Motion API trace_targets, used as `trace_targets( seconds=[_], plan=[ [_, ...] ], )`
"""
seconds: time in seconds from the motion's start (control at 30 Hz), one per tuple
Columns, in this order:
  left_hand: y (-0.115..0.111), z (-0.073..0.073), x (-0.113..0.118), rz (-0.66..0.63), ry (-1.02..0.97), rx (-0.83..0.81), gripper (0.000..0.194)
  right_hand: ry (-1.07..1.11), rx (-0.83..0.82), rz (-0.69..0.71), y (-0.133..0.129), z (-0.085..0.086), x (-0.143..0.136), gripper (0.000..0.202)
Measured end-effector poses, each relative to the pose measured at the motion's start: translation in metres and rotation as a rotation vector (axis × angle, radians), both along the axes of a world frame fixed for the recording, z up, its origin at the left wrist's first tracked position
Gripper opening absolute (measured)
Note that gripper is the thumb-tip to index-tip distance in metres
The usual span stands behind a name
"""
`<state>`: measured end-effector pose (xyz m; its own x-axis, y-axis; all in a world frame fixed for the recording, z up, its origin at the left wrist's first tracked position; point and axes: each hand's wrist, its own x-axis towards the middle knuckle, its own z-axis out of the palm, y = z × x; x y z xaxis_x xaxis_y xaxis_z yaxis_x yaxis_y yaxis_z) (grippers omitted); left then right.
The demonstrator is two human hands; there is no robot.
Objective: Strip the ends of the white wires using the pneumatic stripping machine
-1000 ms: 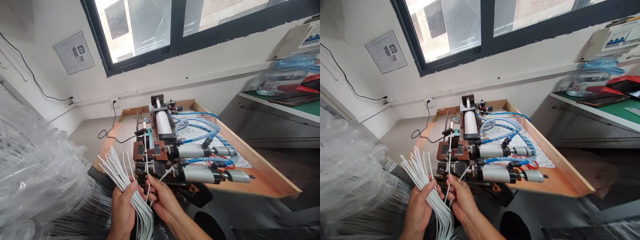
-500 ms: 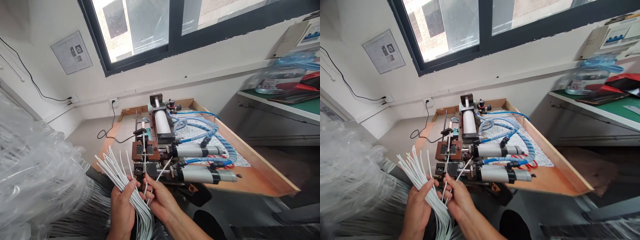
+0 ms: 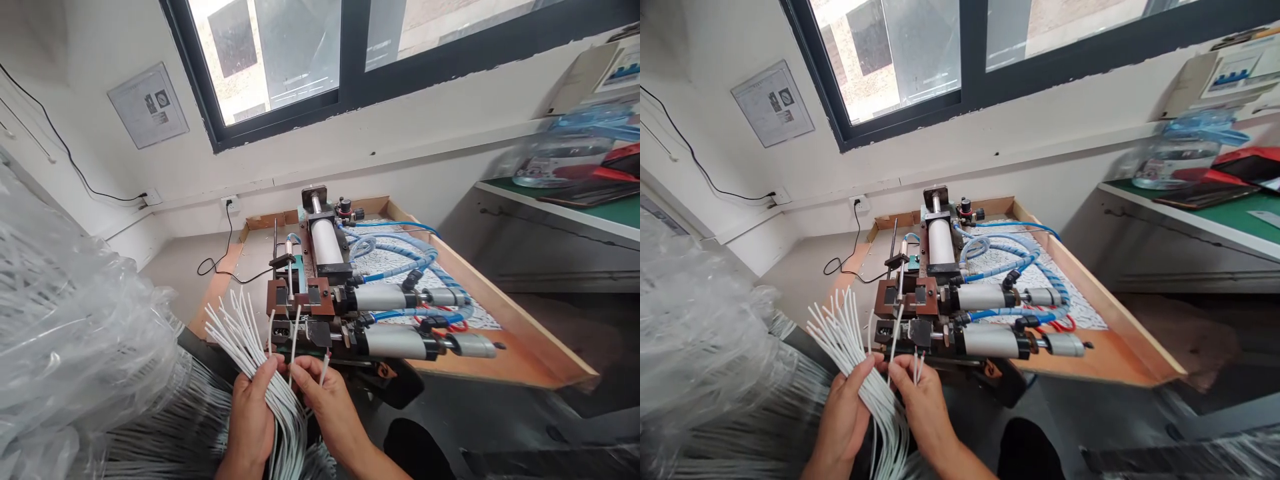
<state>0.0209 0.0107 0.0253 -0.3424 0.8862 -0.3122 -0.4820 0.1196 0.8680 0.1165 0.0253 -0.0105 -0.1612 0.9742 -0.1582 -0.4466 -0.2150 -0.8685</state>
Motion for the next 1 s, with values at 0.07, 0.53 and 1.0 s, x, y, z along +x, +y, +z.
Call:
trace_targets(
  seconds=[0.07, 0.53, 1.0],
  plan=[
    [-0.001, 0.000, -0.001, 0.026, 0.005, -0.051, 0.012, 0.017, -0.040, -0.026, 0.000, -0.003, 0.000, 0.026],
    [-0.001, 0.002, -0.003, 0.059, 0.012, 0.008, 0.012, 0.276, -0.239, -0.091, 0.008, 0.005, -0.006, 0.024],
    [-0.004, -0.004, -0.007, -0.019, -0.052, 0.058, 0.013, 0.161, -0.108, -0.070, 0.000, -0.008, -0.010, 0.026]
  ],
)
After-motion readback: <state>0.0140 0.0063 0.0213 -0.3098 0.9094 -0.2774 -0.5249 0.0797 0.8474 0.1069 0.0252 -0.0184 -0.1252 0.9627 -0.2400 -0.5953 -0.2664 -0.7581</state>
